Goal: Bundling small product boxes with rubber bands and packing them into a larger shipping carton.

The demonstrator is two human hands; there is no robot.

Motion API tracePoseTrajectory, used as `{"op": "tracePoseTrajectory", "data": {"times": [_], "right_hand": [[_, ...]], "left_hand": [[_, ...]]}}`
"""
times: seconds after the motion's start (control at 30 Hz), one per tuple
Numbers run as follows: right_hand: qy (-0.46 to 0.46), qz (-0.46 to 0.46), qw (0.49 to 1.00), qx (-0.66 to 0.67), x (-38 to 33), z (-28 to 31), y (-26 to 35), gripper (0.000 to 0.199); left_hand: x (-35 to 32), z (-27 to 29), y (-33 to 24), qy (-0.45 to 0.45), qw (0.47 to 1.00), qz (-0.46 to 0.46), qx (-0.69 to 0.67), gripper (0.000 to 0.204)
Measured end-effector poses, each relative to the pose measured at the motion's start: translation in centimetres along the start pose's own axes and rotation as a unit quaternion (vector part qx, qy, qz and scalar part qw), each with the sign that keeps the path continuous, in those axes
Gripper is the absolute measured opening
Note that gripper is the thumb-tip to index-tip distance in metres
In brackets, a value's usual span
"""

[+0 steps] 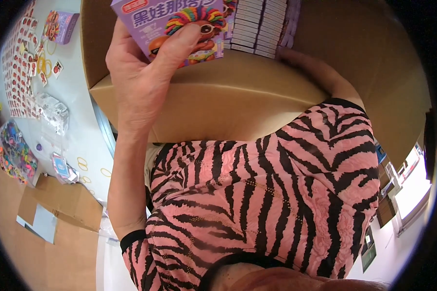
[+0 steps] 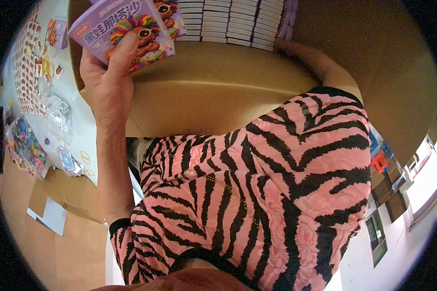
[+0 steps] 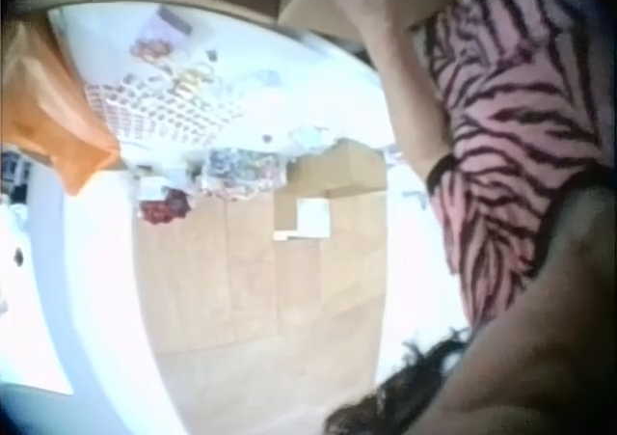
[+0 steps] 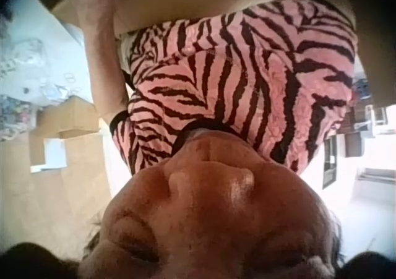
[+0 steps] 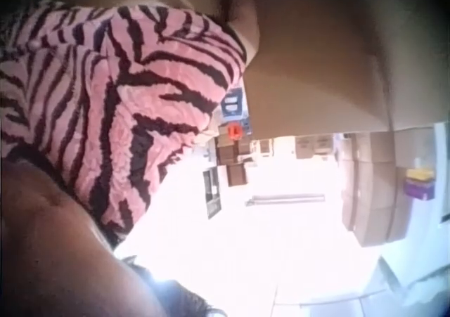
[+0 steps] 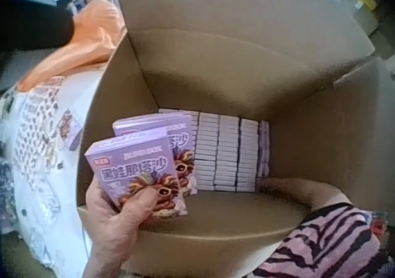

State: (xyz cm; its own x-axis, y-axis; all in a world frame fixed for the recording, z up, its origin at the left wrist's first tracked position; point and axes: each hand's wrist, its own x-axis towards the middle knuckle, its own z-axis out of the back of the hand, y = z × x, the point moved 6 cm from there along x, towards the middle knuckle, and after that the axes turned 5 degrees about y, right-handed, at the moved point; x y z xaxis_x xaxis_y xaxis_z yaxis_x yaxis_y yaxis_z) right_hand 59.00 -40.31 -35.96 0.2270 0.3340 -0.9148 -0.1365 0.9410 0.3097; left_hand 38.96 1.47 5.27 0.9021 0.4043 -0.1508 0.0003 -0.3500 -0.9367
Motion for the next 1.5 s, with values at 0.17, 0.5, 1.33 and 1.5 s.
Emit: {"op": "tracePoseTrajectory", "data": {"times": [0.17, 0.5, 1.33, 1.5], "right_hand": [[0.05, 0.055, 0.997, -0.018, -2.3, 1.2, -2.3, 0.046], [0.15, 0.171, 0.973, -0.046, -1.3, -0.4, 2.5, 0.045], [0.362, 0.412, 0.827, -0.127, -6.6, 0.5, 12.1, 0.045], [0.377, 0.454, 0.792, -0.156, -12.6, 1.9, 19.8, 0.045]], "left_hand": [[0.1, -0.3, -0.1, 0.011, 1.0, 0.0, -0.007, 0.028], [-0.1, 0.2, 0.1, -0.011, 1.0, 0.008, 0.02, 0.031], [0.2, -0.1, -0.5, 0.003, 1.0, -0.018, -0.024, 0.034], [0.6, -1.0, -0.9, 0.013, 0.995, 0.02, -0.098, 0.034]]}}
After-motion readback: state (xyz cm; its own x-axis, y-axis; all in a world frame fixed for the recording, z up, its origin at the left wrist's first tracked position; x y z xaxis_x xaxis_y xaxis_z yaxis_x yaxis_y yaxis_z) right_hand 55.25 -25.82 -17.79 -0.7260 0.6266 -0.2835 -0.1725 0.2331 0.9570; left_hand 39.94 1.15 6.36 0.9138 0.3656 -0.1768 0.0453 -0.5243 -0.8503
